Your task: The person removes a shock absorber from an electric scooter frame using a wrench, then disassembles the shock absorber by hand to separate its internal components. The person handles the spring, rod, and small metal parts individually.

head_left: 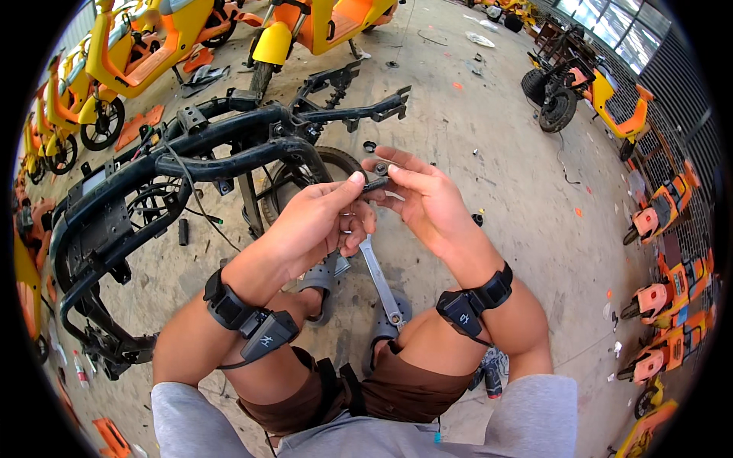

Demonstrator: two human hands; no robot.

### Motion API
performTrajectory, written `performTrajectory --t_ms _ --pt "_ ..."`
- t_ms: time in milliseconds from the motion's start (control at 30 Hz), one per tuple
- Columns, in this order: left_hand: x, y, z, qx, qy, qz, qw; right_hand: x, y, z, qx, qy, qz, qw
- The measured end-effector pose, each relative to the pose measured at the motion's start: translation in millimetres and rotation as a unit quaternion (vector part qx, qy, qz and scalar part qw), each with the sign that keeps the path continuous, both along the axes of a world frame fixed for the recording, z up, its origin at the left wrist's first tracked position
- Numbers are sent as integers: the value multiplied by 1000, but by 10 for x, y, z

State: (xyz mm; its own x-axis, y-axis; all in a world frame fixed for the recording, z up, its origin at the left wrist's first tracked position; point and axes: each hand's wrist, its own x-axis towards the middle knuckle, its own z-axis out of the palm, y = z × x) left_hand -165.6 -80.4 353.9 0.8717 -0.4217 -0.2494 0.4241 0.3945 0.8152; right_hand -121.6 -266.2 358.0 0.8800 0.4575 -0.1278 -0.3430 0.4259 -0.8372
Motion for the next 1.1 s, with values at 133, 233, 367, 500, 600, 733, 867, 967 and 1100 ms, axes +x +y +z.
performTrajectory --t_ms 133,233,367,500,600,733,867,967,1100 --pt "-30 -35 42 22 11 18 1000 -31 -28 6 1 -25 0 1000" --pt "-60 -59 96 21 6 25 999 -43 -59 -4 14 -29 -10 999" --pt "-77 -74 88 16 -1 34 999 -41 -72 -39 10 -33 -10 999" --pt "-94 -90 97 31 -1 44 999 -60 -26 18 47 -9 -9 999" --pt "-100 -83 103 22 7 51 998 -55 -20 15 50 0 0 999" --pt "-108 -98 137 4 18 70 997 -26 -52 -2 12 -28 -13 999" --pt "-108 -74 127 11 21 76 997 -64 -14 60 -2 -43 -25 999" --pt "-107 -59 100 9 16 73 997 -70 -6 72 -1 -47 -17 999" --pt "-99 -42 67 -2 19 81 997 -89 4 85 -11 -46 -21 999"
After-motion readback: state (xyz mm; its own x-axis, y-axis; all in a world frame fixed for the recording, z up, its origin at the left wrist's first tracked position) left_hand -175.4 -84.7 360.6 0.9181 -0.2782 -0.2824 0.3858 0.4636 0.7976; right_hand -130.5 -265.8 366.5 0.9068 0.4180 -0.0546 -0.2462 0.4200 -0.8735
